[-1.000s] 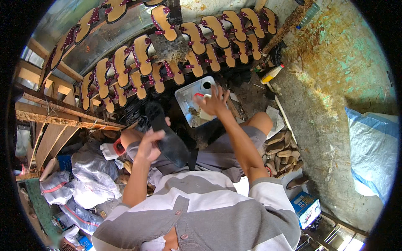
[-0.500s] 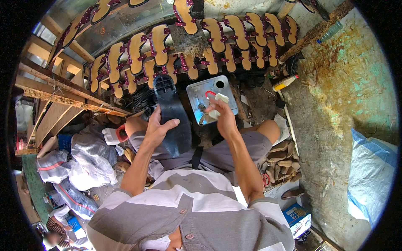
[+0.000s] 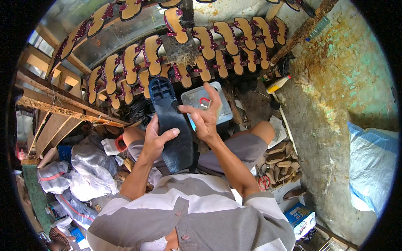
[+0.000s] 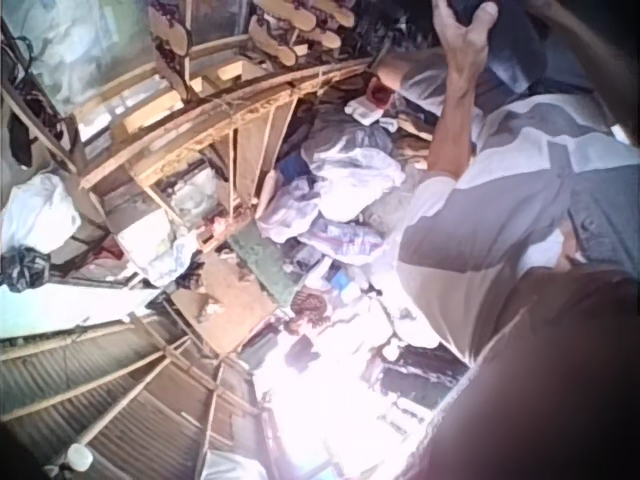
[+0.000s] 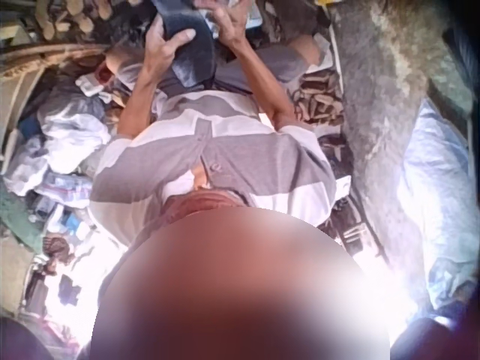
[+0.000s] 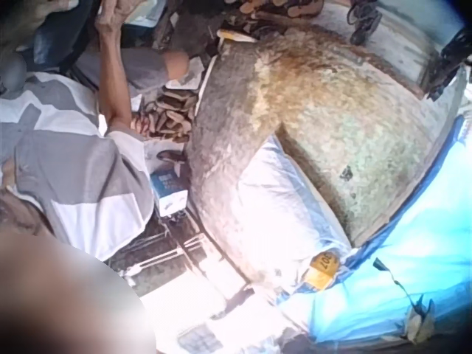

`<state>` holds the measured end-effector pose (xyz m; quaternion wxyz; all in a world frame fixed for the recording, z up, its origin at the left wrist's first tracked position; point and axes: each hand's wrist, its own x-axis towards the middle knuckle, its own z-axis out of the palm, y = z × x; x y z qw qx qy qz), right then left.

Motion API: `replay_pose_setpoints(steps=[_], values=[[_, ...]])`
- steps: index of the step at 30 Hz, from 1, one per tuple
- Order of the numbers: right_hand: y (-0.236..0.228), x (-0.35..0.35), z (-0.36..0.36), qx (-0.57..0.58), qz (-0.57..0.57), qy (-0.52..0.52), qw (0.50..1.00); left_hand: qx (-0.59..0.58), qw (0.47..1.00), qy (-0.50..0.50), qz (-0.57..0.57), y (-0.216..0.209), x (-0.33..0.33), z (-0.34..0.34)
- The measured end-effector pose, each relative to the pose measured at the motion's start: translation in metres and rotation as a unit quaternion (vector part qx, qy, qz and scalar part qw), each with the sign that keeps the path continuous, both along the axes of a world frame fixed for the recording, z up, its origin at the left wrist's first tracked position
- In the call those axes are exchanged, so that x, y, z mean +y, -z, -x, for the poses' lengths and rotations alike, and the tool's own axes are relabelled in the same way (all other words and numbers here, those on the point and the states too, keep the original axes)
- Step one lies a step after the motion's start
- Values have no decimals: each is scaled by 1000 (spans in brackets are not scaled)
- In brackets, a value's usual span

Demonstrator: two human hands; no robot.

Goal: The person sits on the floor and repeatedly picks up black sandals from a nearby pile. Using a small rectangular block, they rub the soles of the sandals, then place them on a wooden rack. The person continues this cycle of picking, polishing, and placing throughout the clip.

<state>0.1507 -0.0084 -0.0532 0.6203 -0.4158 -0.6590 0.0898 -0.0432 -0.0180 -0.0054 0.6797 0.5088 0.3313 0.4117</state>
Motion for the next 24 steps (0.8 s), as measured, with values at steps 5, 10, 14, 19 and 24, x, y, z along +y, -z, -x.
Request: replay_pose_setpoints(steps=[5,10,14,19,24], values=[[1,3,4,128,139,-107,976,-10,1000,17,-6,-5,1,-7],[21,-15,12,265,126,-211,932,-27,997,-66,-7,-5,15,-6],[22,-43,16,325,133,-246,903,-23,981,-192,-9,-5,25,-1],[5,-45,9,306,224,-193,905,29,980,-173,-97,-4,19,-1],[1,-30,1,-98,95,-41,990,2,980,-177,-91,-5,18,6]])
